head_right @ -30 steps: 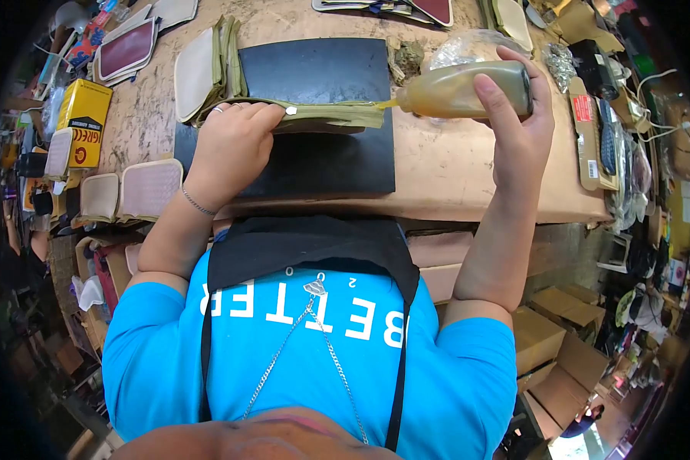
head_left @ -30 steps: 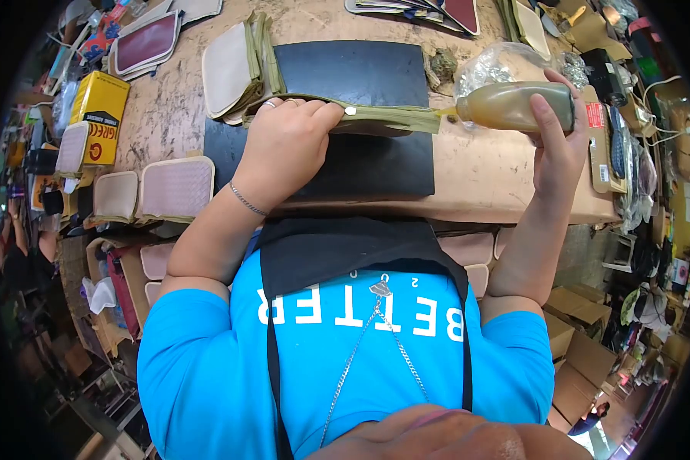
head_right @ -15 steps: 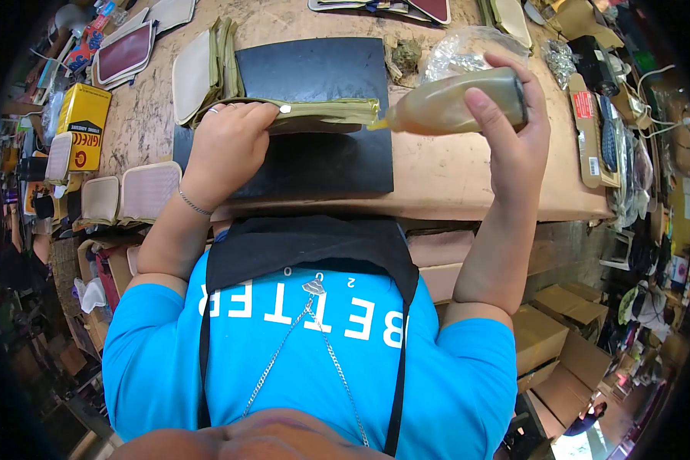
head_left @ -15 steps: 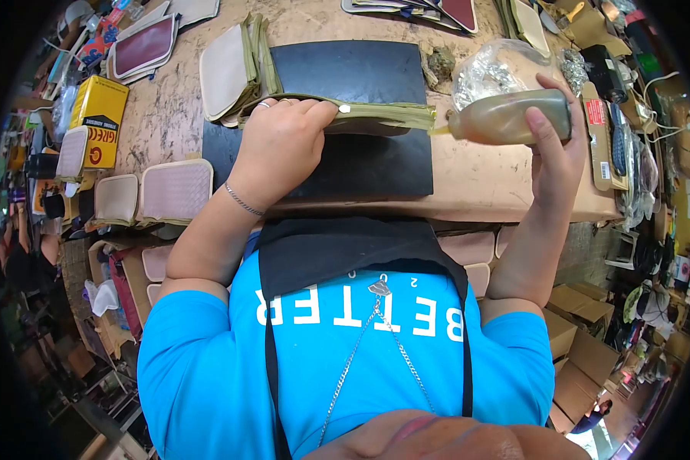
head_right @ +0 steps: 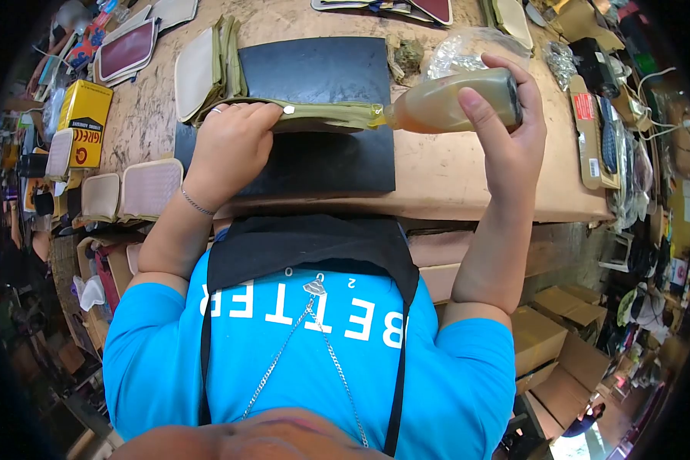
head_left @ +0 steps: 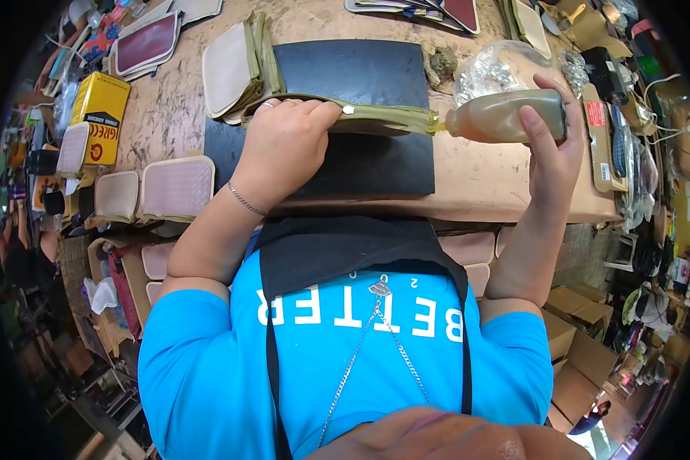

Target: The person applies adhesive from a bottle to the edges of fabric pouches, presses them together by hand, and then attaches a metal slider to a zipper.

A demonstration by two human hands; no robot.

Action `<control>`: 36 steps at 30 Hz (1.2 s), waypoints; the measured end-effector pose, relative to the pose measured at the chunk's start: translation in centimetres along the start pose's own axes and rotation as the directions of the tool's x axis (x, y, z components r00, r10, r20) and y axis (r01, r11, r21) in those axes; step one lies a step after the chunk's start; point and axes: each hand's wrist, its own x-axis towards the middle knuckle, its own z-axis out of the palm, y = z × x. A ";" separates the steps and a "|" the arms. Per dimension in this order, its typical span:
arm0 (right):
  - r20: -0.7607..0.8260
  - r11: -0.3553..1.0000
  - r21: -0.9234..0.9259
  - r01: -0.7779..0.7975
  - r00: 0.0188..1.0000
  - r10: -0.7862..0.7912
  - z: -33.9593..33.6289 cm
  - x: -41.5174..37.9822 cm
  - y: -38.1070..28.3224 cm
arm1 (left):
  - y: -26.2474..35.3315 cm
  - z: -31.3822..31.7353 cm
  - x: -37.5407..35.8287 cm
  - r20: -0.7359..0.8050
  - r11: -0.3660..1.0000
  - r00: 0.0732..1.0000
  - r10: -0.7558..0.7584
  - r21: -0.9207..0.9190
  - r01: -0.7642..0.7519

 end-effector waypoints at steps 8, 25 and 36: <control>0.014 0.971 -0.217 0.102 0.995 -0.102 -0.2 -0.8 -0.3 | -0.3 0.2 0.0 -0.011 1.000 1.000 -0.024 0.009 0.024; -0.244 0.918 0.211 0.336 0.927 -0.283 1.6 1.4 -2.0 | 1.5 -2.5 0.1 0.537 0.010 0.838 0.097 -0.843 0.538; -0.214 0.921 0.151 0.360 0.921 -0.325 2.6 2.9 -1.3 | 1.8 -2.5 -0.4 0.589 0.079 0.805 0.069 -0.808 0.584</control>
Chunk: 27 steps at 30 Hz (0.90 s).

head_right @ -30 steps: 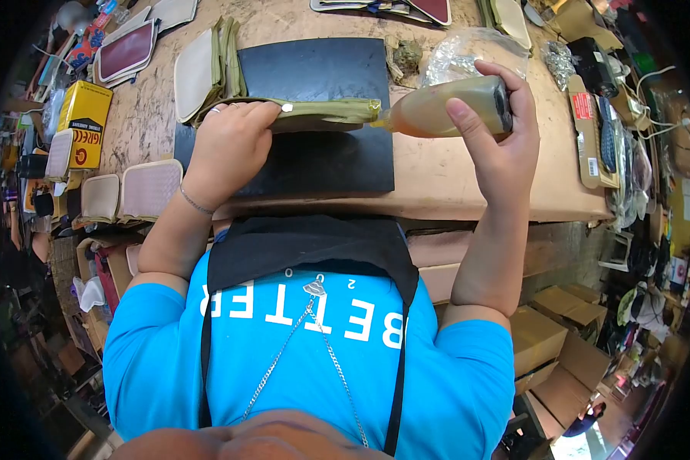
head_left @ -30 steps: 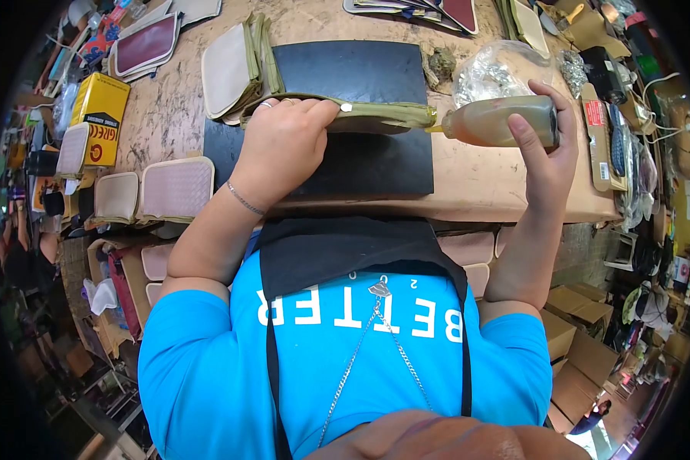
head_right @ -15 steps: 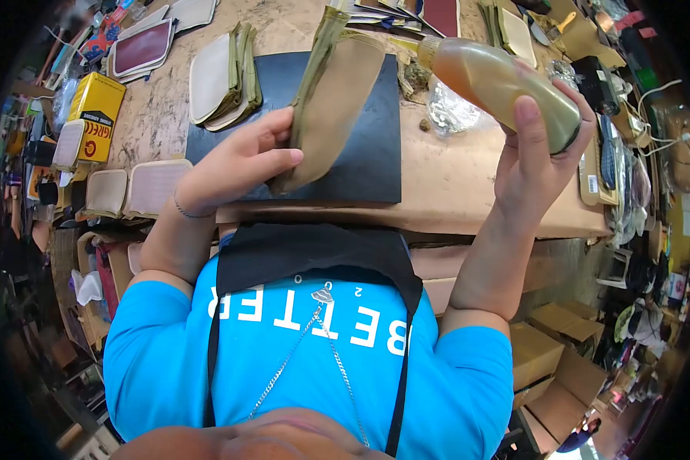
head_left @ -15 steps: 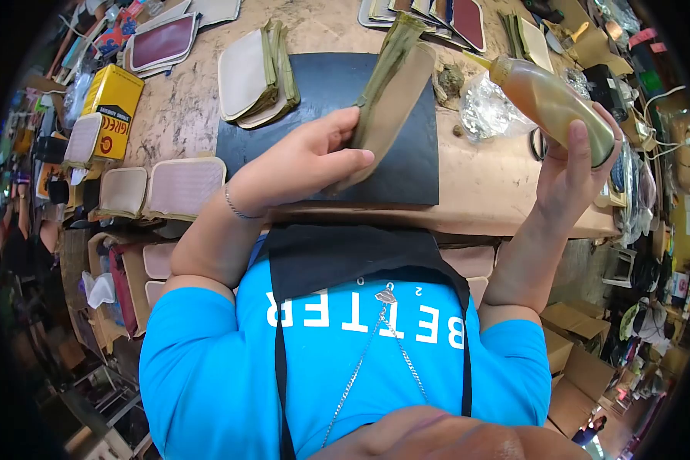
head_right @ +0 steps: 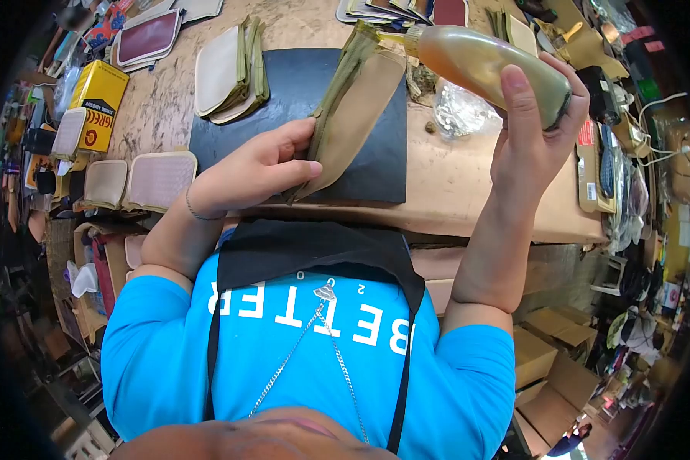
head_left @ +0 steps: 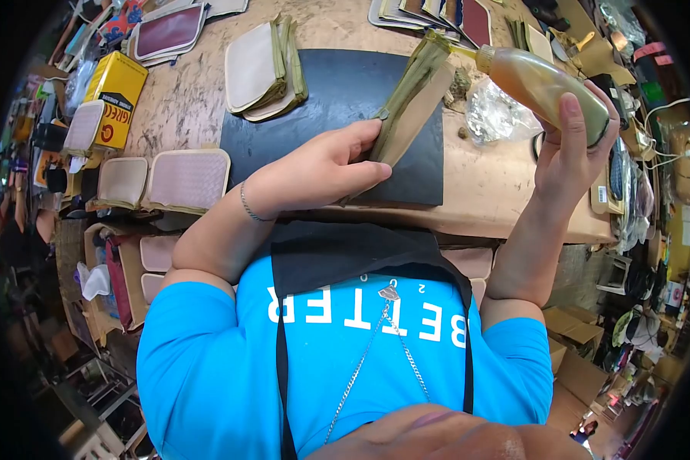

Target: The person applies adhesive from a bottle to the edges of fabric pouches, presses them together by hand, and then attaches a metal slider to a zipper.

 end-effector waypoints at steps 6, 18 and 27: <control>0.005 0.991 0.083 -0.107 0.994 0.107 0.7 -0.7 -0.9 | -0.7 0.1 0.2 -0.036 0.996 0.995 0.094 0.018 -0.093; 0.084 0.991 0.067 -0.117 0.990 0.111 0.9 -2.1 -0.3 | 0.5 0.2 -0.1 0.038 0.988 0.998 0.050 -0.149 -0.044; 0.144 0.985 0.037 -0.168 0.976 0.162 0.8 -3.0 -0.2 | 1.4 0.3 -0.5 0.068 0.973 0.997 0.041 -0.229 -0.024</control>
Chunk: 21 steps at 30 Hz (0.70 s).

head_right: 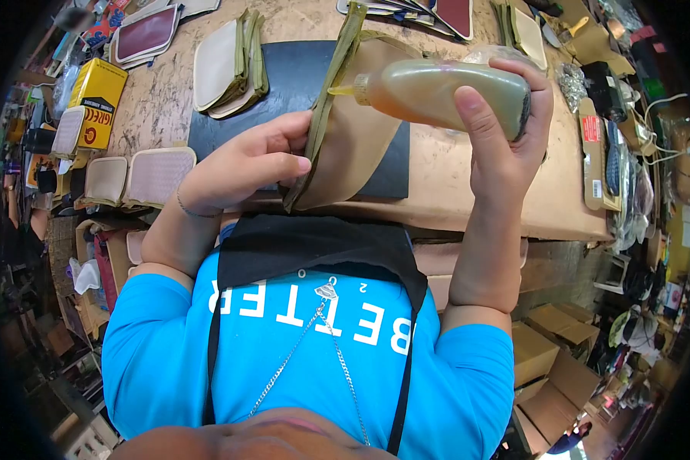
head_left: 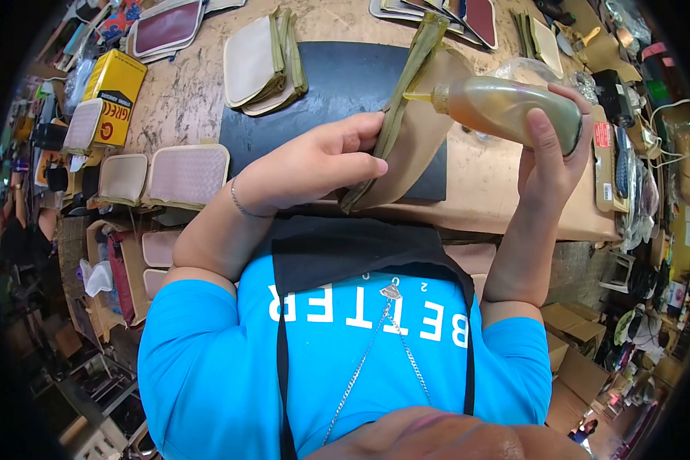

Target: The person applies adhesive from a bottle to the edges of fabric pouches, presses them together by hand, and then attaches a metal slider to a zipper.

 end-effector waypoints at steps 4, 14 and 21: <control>0.031 1.000 -0.016 -0.023 0.999 0.023 0.2 -0.5 -0.1 | 0.2 0.0 -0.2 -0.009 1.000 1.000 0.027 0.009 -0.027; 0.099 0.995 -0.057 -0.080 0.991 0.086 0.4 -1.7 -0.4 | 0.7 0.4 -0.8 -0.068 0.998 0.996 0.048 0.049 -0.045; 0.157 0.996 -0.063 -0.069 0.984 0.079 1.2 -2.5 -0.9 | 0.8 0.5 -0.8 -0.073 0.998 0.996 0.047 0.046 -0.044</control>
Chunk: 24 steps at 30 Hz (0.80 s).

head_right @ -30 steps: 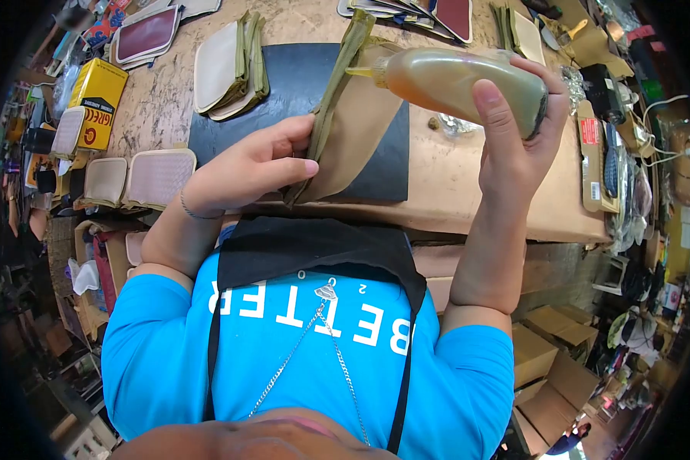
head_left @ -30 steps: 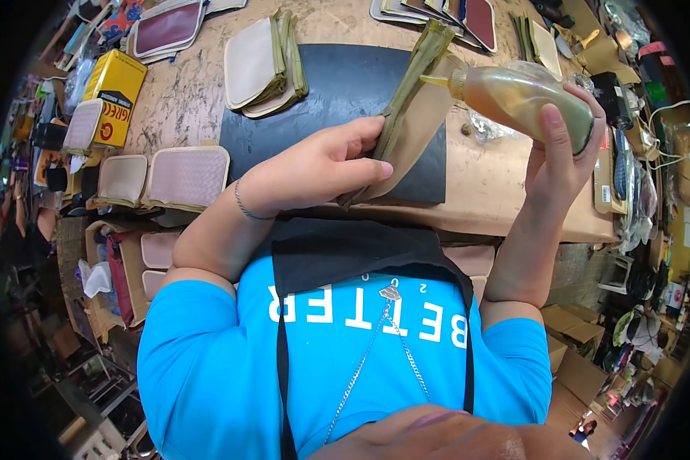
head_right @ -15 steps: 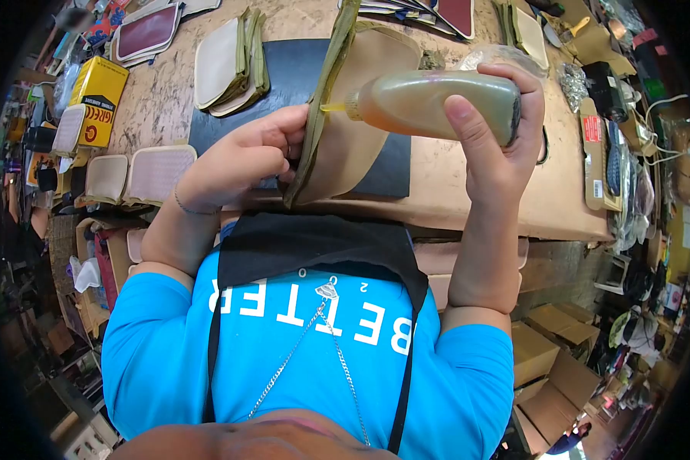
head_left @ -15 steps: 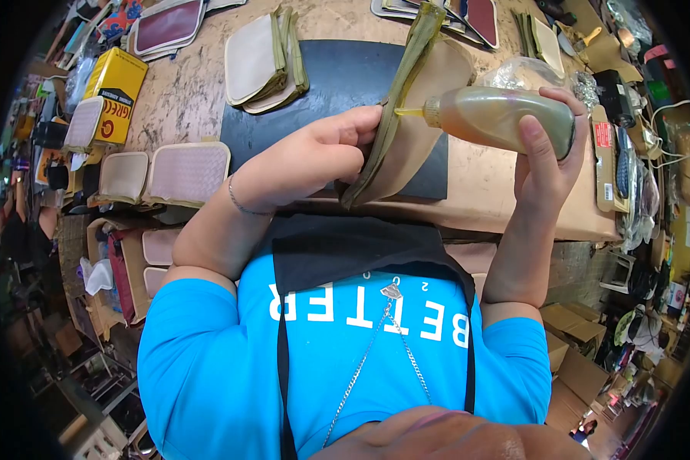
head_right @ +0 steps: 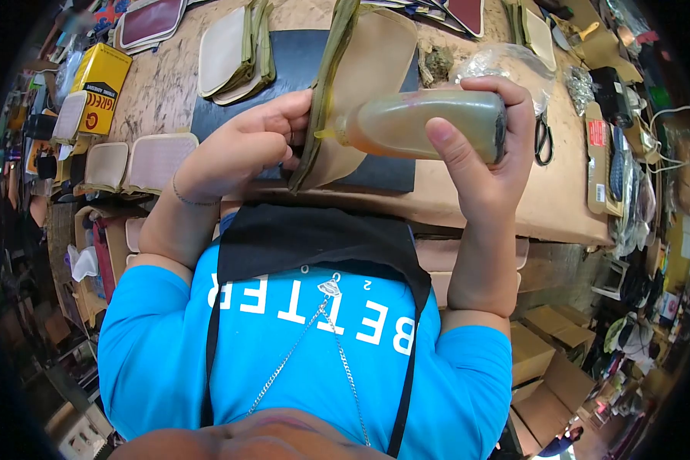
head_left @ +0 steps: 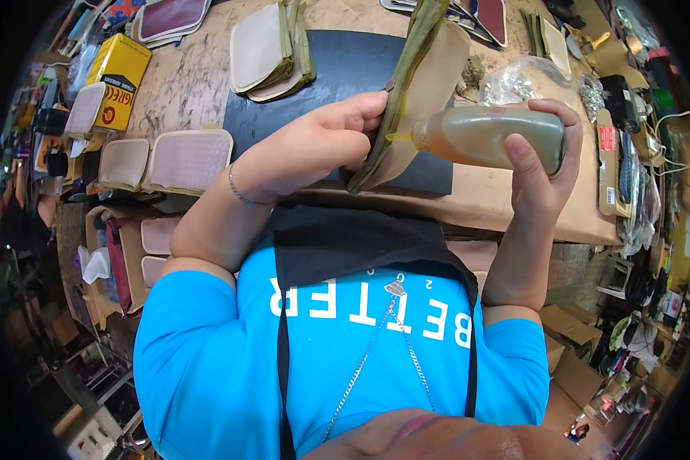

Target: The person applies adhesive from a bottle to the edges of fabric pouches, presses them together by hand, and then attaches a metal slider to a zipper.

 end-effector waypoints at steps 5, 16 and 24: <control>0.071 0.998 -0.055 -0.018 0.997 0.021 -0.2 -0.5 0.1 | -0.1 0.0 0.0 -0.046 1.000 0.999 0.005 0.025 -0.004; 0.159 0.999 -0.005 -0.049 0.986 0.050 0.5 -1.2 0.1 | -0.2 -0.6 0.3 -0.073 0.998 0.996 0.046 -0.044 -0.050; 0.216 1.000 0.009 -0.011 0.976 0.009 0.9 -2.0 -0.1 | -0.3 -1.2 0.4 -0.055 0.986 0.996 0.074 -0.144 -0.081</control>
